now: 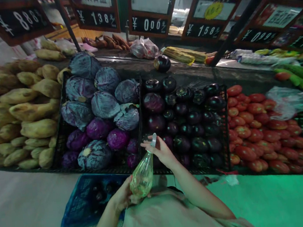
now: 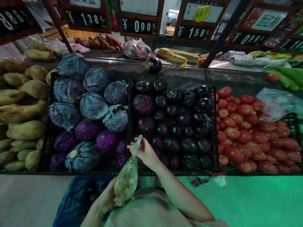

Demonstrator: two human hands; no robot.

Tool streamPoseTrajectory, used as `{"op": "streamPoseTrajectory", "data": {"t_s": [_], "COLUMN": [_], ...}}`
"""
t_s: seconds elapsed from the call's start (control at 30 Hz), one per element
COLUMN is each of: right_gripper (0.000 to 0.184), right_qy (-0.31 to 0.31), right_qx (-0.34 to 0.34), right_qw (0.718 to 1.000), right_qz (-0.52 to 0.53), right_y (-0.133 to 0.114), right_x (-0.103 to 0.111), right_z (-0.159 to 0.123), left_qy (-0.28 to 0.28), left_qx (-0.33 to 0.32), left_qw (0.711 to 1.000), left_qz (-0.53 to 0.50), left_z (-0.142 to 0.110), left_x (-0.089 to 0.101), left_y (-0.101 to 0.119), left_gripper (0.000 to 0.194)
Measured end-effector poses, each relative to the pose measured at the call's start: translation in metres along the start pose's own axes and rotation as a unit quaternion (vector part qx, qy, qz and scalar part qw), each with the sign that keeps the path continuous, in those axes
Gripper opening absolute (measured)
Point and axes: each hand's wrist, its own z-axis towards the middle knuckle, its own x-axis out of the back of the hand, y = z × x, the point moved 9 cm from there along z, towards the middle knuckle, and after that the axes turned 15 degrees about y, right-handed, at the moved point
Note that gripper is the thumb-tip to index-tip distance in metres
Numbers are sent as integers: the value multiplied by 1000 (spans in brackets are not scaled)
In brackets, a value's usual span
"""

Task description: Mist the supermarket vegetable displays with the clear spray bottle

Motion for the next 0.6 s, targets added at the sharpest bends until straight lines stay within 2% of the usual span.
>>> {"op": "streamPoseTrajectory", "data": {"t_s": [0.13, 0.2, 0.27, 0.33, 0.47, 0.6], "right_gripper": [35, 34, 34, 35, 35, 35], "right_qy": [2, -5, -10, -15, -19, -4], "right_qx": [-20, -32, -30, -20, 1, 2], "right_qw": [999, 998, 997, 996, 992, 992], "right_qz": [38, 52, 67, 86, 123, 128], "right_y": [23, 29, 30, 25, 13, 11], "right_x": [-21, -28, -29, -23, 0, 28], "right_z": [-11, -15, -17, -18, -19, -19], "left_qy": [22, 33, 42, 45, 40, 53], "left_qx": [21, 20, 14, 5, -9, 14], "left_qw": [999, 999, 998, 999, 999, 998], "left_qz": [-17, -32, -34, -24, 7, 43], "left_z": [-11, -15, -18, -18, -11, 3], "left_x": [38, 48, 50, 43, 13, -11], "left_y": [-14, -16, -16, -15, -15, -29], "left_gripper": [61, 59, 56, 55, 59, 63]}}
